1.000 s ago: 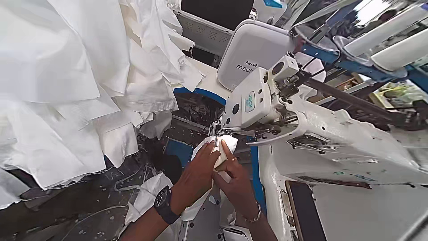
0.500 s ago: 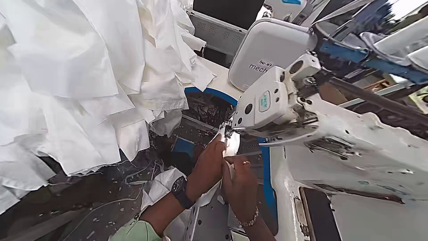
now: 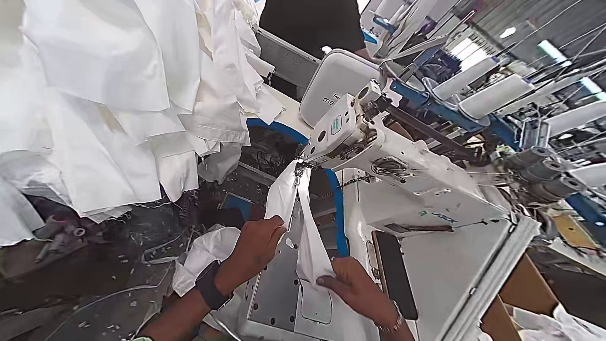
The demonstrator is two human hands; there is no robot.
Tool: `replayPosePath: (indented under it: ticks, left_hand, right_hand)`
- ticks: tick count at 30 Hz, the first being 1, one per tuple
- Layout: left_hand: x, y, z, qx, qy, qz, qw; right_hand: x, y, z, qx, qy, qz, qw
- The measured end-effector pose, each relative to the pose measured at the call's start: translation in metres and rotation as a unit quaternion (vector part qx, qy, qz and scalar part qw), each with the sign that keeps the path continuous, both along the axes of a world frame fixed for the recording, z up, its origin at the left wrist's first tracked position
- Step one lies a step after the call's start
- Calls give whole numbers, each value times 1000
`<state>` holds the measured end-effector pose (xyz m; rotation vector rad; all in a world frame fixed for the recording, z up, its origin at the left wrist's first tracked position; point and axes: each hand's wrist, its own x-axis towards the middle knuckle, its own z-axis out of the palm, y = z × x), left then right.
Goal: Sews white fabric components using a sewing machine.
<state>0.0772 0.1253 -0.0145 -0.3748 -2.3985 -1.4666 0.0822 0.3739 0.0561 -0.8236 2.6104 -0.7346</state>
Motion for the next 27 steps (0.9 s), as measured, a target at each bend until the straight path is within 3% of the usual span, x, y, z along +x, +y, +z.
replayPosePath:
  ticks: [2, 3, 6, 9, 11, 16, 19, 22, 27]
  left_hand:
    - [-2, 9, -11, 14, 21, 12, 1000]
    - [0, 13, -15, 18, 29, 22, 999]
    - [-16, 14, -10, 37, 26, 38, 998]
    - [-7, 4, 0, 24, -60, -17, 998]
    - [4, -1, 6, 12, -94, -57, 994]
    - [-7, 9, -19, 45, 69, 11, 997]
    - [-10, 8, -13, 9, 50, 15, 999]
    - [-7, -4, 4, -26, -25, -17, 999]
    - [4, -8, -15, -4, 93, -47, 995]
  right_hand:
    - [27, -51, 35, 104, 171, 64, 978]
    - [44, -75, 41, 158, 171, 60, 971]
    - [48, -104, 34, 254, -16, -13, 967]
    - [45, -88, 50, 223, 48, -60, 972]
    - [34, -88, 68, 229, 53, -41, 971]
    - [6, -82, 52, 252, -50, -44, 965]
    - [6, -80, 52, 225, -30, -18, 974]
    - [-2, -76, 55, 233, -91, 18, 968]
    - [0, -67, 53, 182, -55, 55, 980]
